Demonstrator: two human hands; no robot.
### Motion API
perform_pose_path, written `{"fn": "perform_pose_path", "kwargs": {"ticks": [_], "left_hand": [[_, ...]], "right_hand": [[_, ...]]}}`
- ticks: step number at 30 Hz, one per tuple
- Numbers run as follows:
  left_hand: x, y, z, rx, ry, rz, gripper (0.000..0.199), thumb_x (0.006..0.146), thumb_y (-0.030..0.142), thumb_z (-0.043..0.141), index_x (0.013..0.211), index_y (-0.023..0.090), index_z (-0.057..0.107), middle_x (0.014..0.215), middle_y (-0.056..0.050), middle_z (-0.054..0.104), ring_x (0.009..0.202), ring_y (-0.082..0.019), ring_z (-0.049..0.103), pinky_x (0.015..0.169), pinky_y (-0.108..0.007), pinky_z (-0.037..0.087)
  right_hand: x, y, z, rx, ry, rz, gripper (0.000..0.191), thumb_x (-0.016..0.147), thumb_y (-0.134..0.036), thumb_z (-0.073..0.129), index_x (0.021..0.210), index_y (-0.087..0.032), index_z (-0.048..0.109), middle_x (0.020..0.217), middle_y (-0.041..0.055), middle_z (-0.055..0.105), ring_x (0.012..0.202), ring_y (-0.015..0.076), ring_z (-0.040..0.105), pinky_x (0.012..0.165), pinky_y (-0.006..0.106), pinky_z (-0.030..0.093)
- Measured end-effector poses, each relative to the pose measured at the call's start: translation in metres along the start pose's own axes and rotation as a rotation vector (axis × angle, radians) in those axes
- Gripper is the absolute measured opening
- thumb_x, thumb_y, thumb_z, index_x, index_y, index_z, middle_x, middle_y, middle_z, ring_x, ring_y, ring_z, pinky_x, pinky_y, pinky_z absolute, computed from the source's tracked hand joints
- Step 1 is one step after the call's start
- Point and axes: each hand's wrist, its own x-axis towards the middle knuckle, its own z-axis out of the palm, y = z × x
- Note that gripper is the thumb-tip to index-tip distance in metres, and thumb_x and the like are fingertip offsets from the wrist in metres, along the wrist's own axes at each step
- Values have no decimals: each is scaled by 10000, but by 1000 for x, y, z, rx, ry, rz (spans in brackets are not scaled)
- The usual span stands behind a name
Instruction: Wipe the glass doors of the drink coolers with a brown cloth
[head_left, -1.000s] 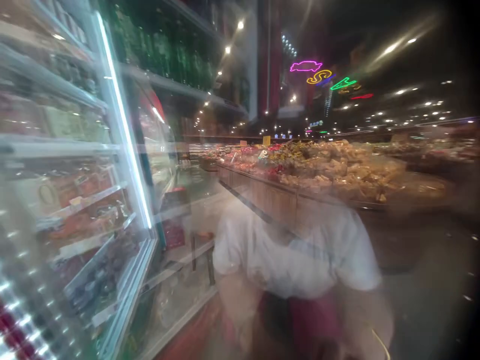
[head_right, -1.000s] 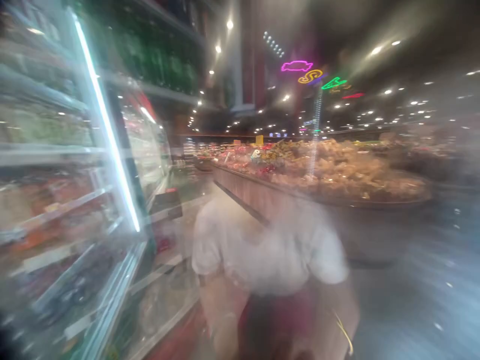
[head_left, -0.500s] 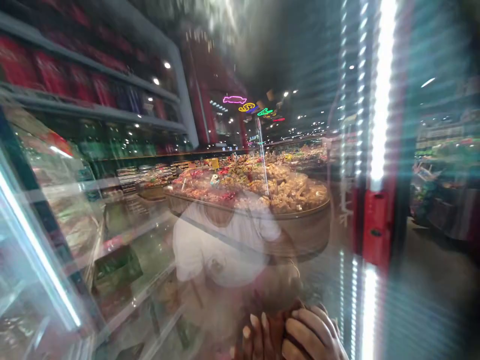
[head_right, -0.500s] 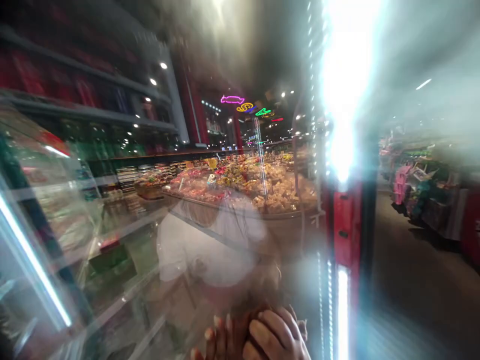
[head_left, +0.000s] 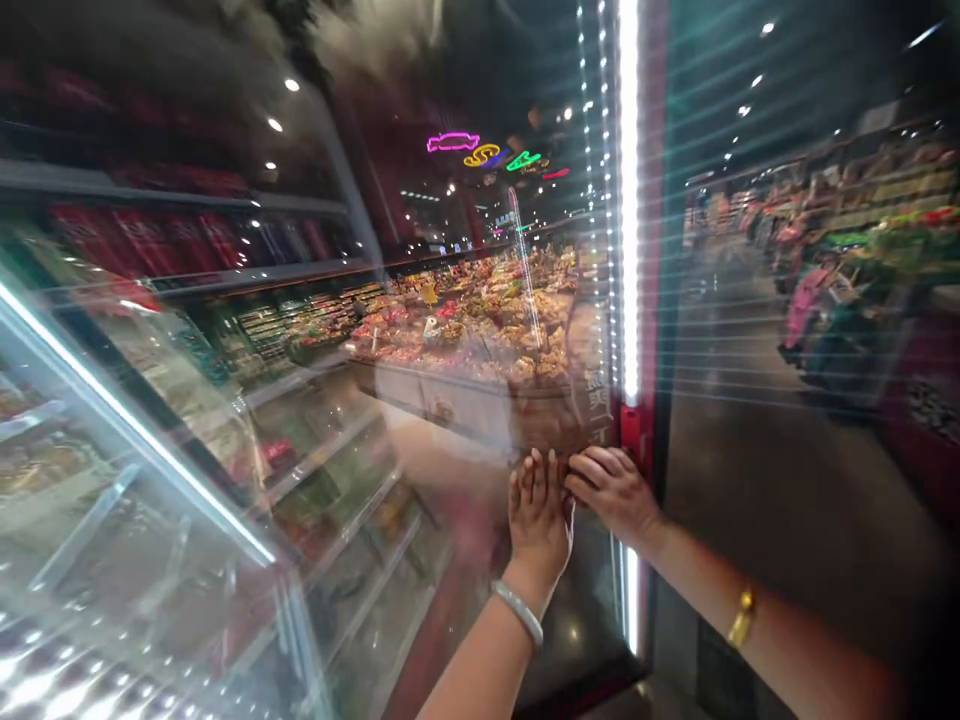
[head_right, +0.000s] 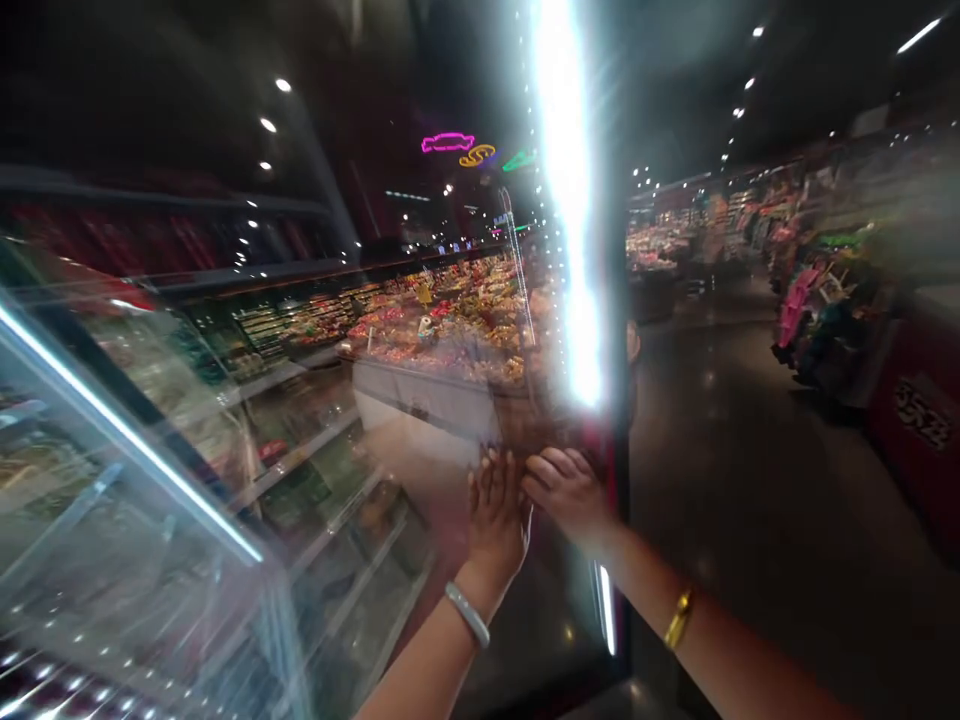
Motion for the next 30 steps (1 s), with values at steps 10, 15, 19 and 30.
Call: {"fn": "perform_pose_path", "kwargs": {"ticks": [10, 15, 19, 30], "left_hand": [[57, 81, 20, -198, -152, 58, 810, 1064, 266, 493, 1718, 163, 28, 1726, -175, 368, 1612, -273, 380, 1324, -525, 338], [54, 97, 14, -273, -132, 12, 900, 1057, 312, 519, 1706, 82, -61, 1724, -269, 310, 1652, -323, 239, 1309, -587, 351], [46, 116, 12, -283, -106, -45, 933, 1037, 278, 563, 1703, 55, -52, 1721, -305, 275, 1659, -360, 132, 1290, -632, 370], [99, 126, -34, -290, -150, 125, 859, 978, 126, 410, 1711, 82, -35, 1796, -160, 19, 1672, -313, 43, 1346, -551, 300]], "right_hand": [[-38, 70, -56, 41, -21, 192, 157, 958, -182, 683, 1018, -314, 746, 1147, -7, 730, 1143, 188, 586, 1040, 396, 452], [-30, 87, -59, 159, 150, 296, 196, 901, -124, 663, 995, -278, 739, 1125, 43, 680, 1170, 220, 570, 1031, 424, 511], [-16, 95, -56, 277, 273, 407, 222, 879, -123, 648, 1014, -278, 733, 1150, 60, 634, 1178, 231, 570, 1049, 466, 519], [-20, 92, -50, 622, 371, 529, 132, 918, -204, 590, 1014, -242, 672, 1152, 88, 612, 1131, 222, 629, 972, 418, 579]]}}
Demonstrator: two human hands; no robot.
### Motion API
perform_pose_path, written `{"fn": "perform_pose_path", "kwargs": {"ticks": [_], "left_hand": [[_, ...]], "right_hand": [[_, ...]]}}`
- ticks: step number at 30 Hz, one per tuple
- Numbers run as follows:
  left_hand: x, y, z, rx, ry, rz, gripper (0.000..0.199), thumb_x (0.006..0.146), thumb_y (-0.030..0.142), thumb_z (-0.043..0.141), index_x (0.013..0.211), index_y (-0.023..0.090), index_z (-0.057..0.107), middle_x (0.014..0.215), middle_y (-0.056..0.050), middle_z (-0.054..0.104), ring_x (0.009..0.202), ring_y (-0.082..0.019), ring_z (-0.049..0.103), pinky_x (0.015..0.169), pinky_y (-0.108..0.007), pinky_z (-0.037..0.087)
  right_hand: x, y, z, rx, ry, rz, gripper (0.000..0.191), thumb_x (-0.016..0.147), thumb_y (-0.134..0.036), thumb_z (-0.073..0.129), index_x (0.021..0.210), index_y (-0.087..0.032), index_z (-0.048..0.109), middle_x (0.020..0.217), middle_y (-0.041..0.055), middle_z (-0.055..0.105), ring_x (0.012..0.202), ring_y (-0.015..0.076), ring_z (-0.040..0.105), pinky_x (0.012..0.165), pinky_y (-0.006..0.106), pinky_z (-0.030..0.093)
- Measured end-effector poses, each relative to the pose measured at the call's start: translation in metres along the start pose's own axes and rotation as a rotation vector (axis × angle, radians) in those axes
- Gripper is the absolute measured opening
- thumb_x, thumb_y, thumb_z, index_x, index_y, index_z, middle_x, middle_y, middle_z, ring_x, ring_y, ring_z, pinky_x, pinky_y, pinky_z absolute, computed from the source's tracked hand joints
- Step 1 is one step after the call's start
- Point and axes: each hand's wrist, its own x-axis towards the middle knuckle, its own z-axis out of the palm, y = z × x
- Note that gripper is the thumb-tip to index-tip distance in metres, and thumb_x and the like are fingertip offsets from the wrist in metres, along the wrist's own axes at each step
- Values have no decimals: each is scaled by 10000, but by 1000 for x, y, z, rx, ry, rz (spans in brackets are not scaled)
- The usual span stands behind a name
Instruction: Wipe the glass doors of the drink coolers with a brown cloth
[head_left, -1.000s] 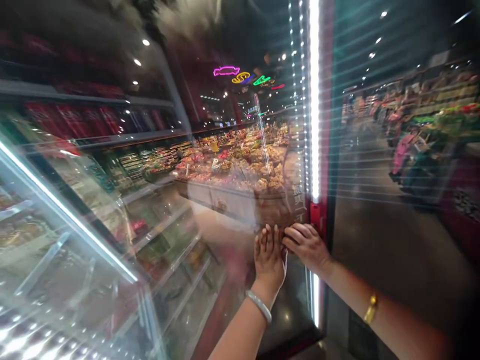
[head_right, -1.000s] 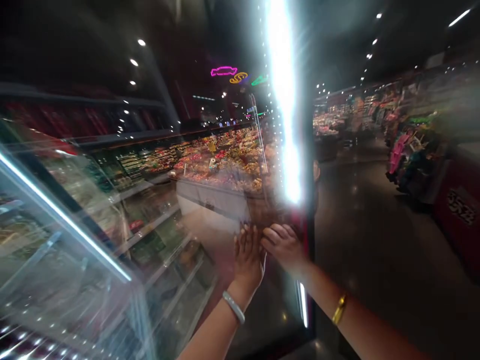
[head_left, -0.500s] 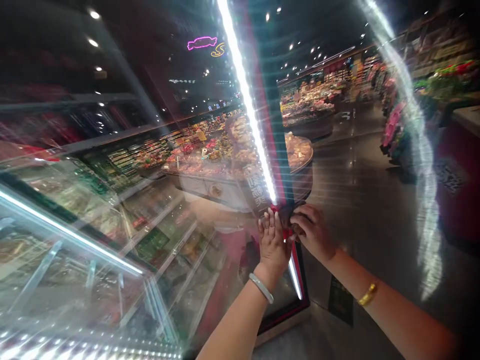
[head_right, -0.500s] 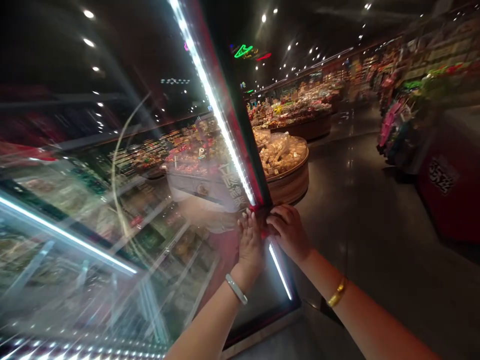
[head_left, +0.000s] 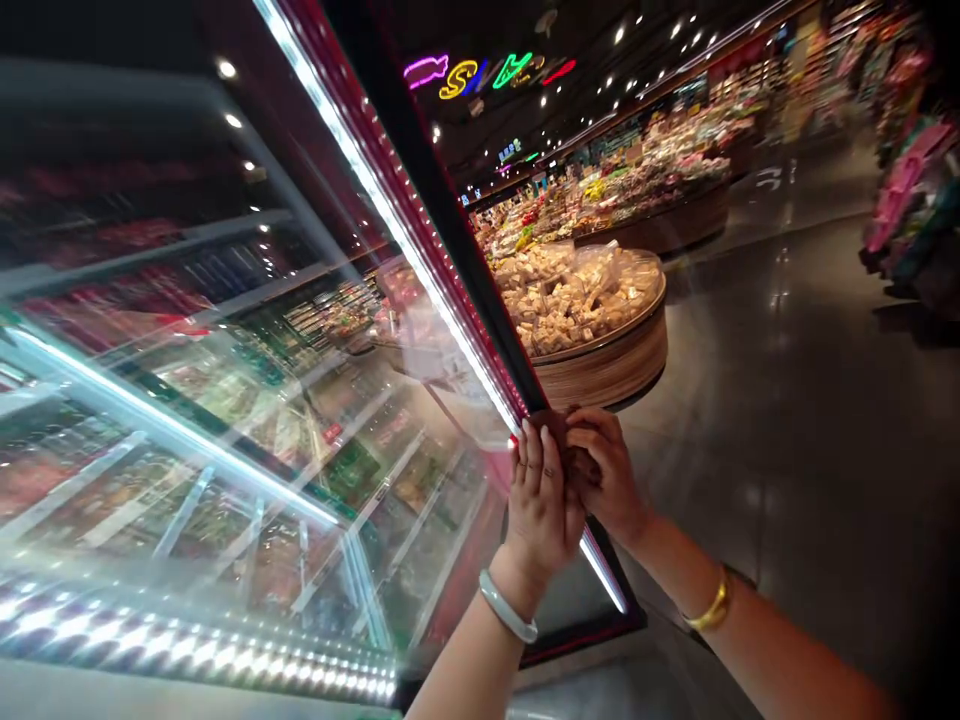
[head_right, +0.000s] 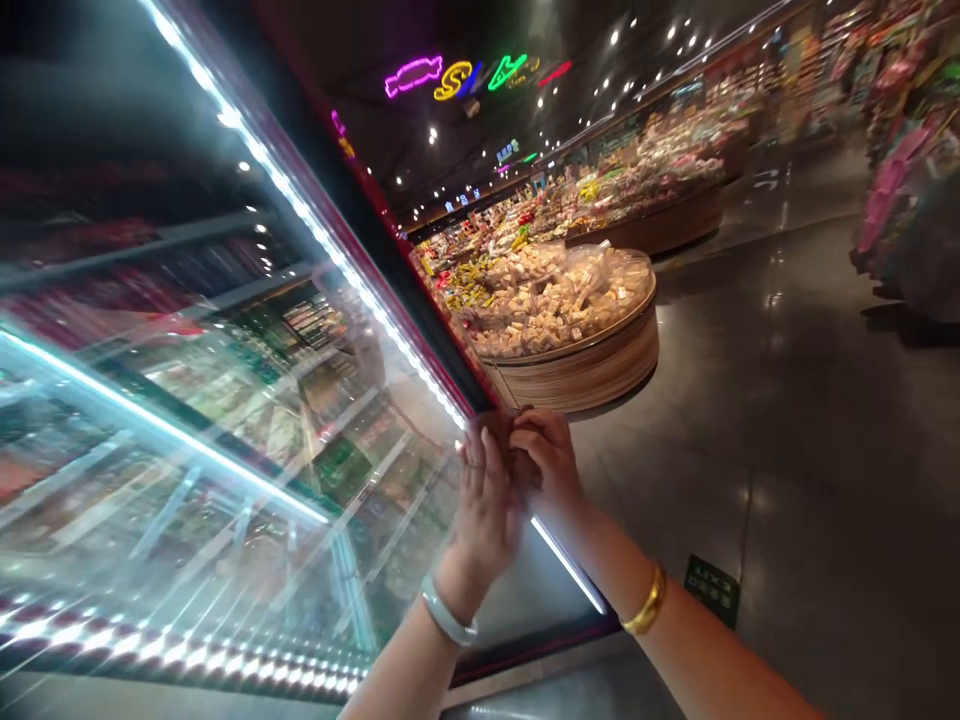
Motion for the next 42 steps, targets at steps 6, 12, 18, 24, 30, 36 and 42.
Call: {"fn": "perform_pose_path", "kwargs": {"ticks": [6, 12, 18, 24, 30, 36, 42], "left_hand": [[16, 16, -2, -15, 44, -131, 801, 1069, 234, 381, 1711, 122, -84, 1797, -158, -38, 1675, -292, 37, 1346, -522, 301], [26, 32, 1, -19, 88, -242, 812, 1098, 312, 410, 1714, 189, -104, 1811, -134, -27, 1679, -275, 16, 1363, -521, 239], [64, 39, -38, -83, 114, -350, 776, 1112, 348, 384, 1718, 247, -90, 1825, -74, -16, 1687, -239, 13, 1388, -480, 157], [90, 40, -55, -10, 168, -410, 785, 1096, 360, 433, 1728, 232, -15, 1812, -88, 142, 1681, -233, 100, 1366, -458, 278], [137, 43, -80, 114, 342, -350, 775, 1101, 357, 414, 1729, 262, -29, 1827, -59, 86, 1691, -231, 57, 1382, -473, 226], [173, 47, -106, 411, 311, -244, 781, 1099, 394, 373, 1727, 196, -48, 1818, -111, 84, 1689, -266, 87, 1384, -526, 189], [235, 48, -161, 727, 434, -345, 811, 1075, 380, 445, 1730, 183, 10, 1799, -127, 174, 1682, -283, 131, 1380, -608, 121]], "right_hand": [[5, -4, 4, 99, 81, -16, 202, 975, -286, 500, 1133, -241, 620, 1189, 94, 611, 1117, 223, 639, 951, 423, 583], [24, -2, -2, 145, 23, -86, 198, 997, -320, 503, 1133, -247, 626, 1171, 79, 625, 1105, 209, 629, 938, 393, 569], [64, -18, -4, 213, -4, -172, 258, 1019, -327, 494, 1229, -244, 617, 1256, 98, 602, 1183, 231, 596, 1001, 446, 545], [105, -28, -3, 308, 3, -322, 280, 1030, -327, 505, 1283, -247, 595, 1281, 106, 593, 1201, 240, 579, 985, 452, 540], [155, -31, 1, 431, -25, -441, 392, 1055, -330, 459, 1428, -256, 552, 1395, 120, 572, 1339, 253, 532, 1096, 494, 505], [185, -37, 16, 596, 44, -501, 506, 1073, -255, 408, 1579, -261, 431, 1613, 130, 468, 1539, 278, 427, 1232, 596, 415], [253, -83, 13, 723, 87, -473, 415, 1038, -211, 541, 1444, -281, 593, 1515, 96, 589, 1435, 236, 555, 1185, 512, 500]]}}
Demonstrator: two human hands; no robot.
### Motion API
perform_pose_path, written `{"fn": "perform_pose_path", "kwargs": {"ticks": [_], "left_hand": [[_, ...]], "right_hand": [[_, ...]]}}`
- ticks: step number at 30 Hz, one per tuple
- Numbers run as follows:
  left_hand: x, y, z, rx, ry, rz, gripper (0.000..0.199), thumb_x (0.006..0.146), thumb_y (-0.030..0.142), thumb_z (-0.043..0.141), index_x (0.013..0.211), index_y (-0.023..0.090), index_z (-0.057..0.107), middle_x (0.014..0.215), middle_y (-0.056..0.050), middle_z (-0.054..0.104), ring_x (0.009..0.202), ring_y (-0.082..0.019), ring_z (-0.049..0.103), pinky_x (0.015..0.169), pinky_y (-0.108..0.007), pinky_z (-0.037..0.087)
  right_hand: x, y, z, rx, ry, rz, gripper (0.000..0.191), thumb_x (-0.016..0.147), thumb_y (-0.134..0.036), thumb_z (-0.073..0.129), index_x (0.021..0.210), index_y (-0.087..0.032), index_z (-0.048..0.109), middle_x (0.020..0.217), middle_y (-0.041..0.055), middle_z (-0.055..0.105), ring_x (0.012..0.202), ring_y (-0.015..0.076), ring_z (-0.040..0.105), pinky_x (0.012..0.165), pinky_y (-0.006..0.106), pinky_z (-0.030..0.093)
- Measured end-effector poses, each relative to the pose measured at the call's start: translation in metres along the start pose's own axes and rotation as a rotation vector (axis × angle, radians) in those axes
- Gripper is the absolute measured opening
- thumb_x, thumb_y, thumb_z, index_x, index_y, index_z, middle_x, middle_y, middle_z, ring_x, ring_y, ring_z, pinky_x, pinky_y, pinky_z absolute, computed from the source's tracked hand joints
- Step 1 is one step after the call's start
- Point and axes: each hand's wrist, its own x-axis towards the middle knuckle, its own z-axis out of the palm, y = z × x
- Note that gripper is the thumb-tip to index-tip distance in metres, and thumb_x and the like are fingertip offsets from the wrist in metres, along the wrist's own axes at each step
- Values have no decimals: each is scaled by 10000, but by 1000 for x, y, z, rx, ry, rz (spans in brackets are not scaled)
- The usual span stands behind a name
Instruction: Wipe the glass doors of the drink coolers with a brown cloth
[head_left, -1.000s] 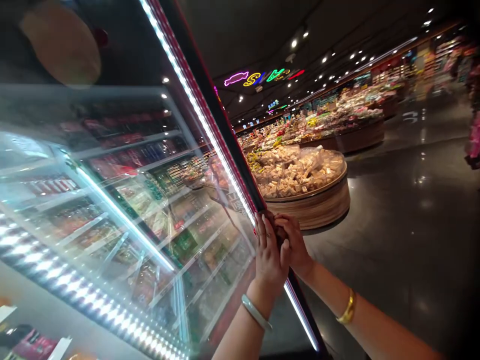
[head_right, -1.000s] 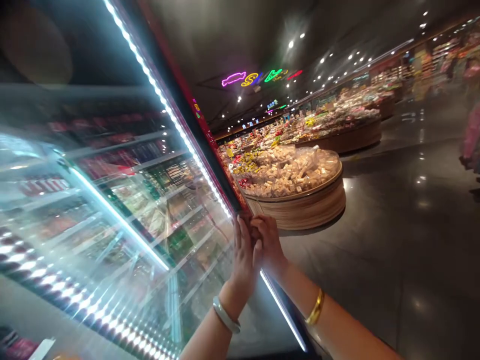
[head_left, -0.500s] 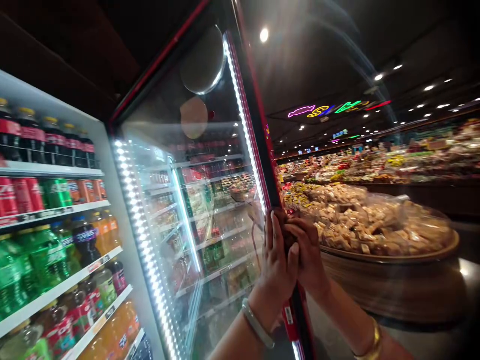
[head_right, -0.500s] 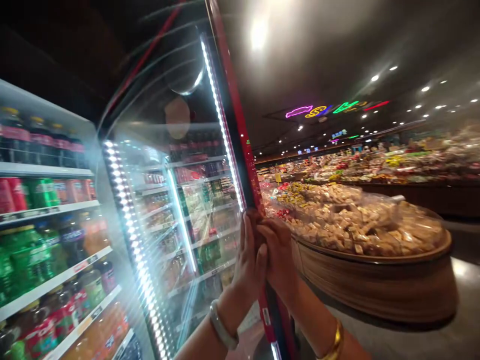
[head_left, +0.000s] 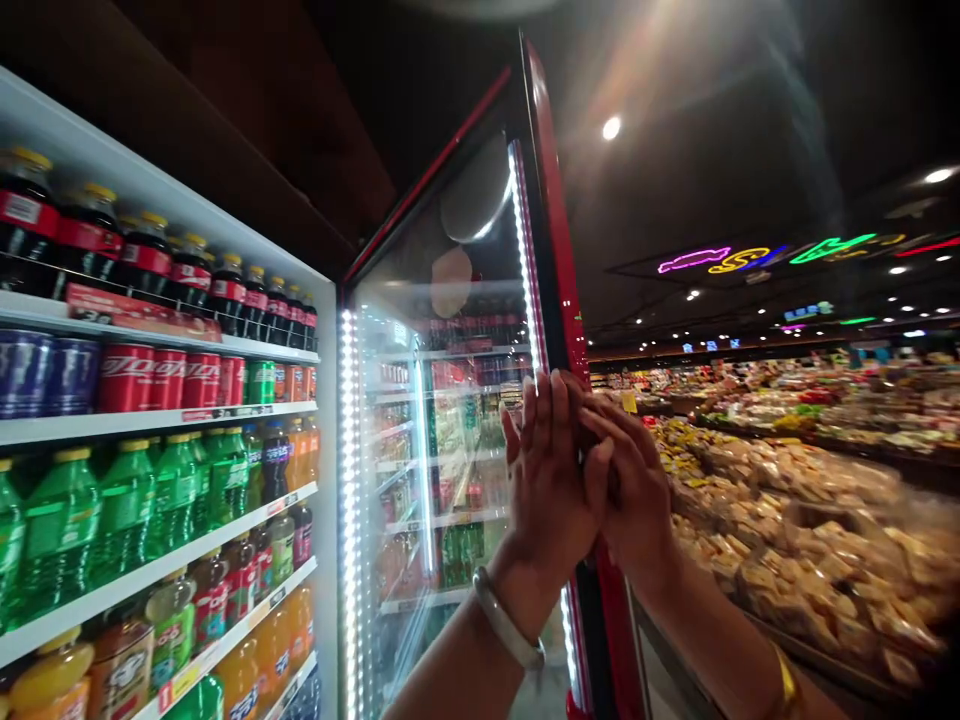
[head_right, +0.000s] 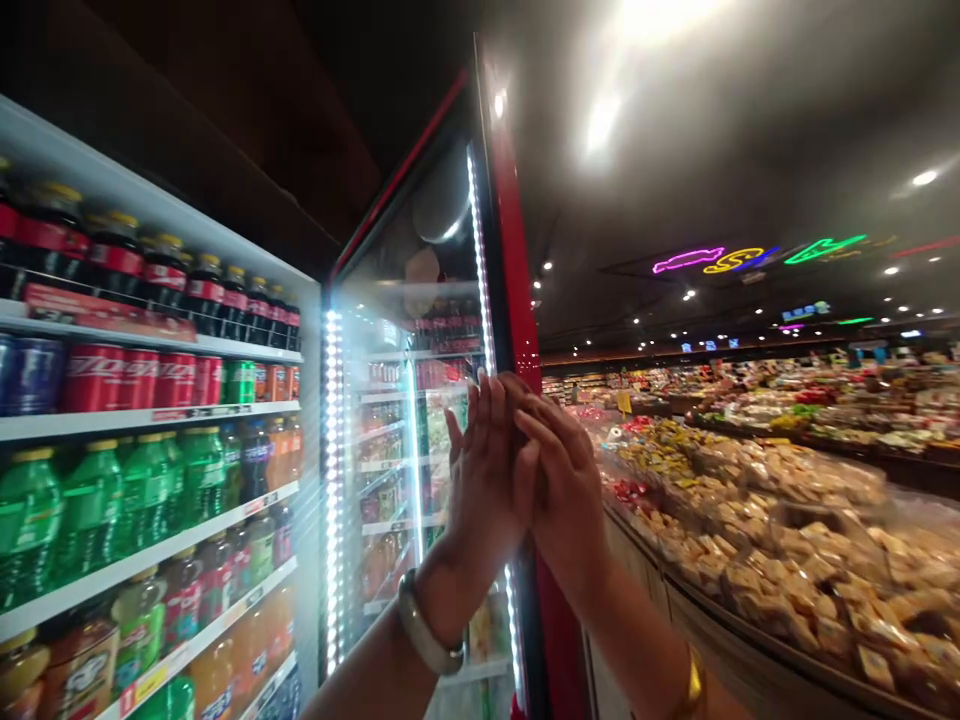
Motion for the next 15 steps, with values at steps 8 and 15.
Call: {"fn": "perform_pose_path", "kwargs": {"ticks": [8, 15], "left_hand": [[58, -2, -18, 66, 81, -28, 681, 1103, 360, 337, 1731, 199, 129, 1776, -95, 265, 1668, -250, 215, 1394, -561, 126], [100, -5, -41, 116, 80, 86, 712, 1103, 464, 368, 1708, 129, 199, 1778, -120, 257, 1680, -236, 176, 1390, -564, 126]], "right_hand": [[78, 10, 27, 104, 107, -80, 296, 1026, -300, 558, 1292, -263, 681, 1363, 94, 675, 1303, 238, 623, 1125, 500, 529], [124, 9, 36, 132, 162, -106, 306, 1018, -296, 550, 1291, -265, 685, 1350, 83, 677, 1281, 220, 630, 1088, 440, 542]]}}
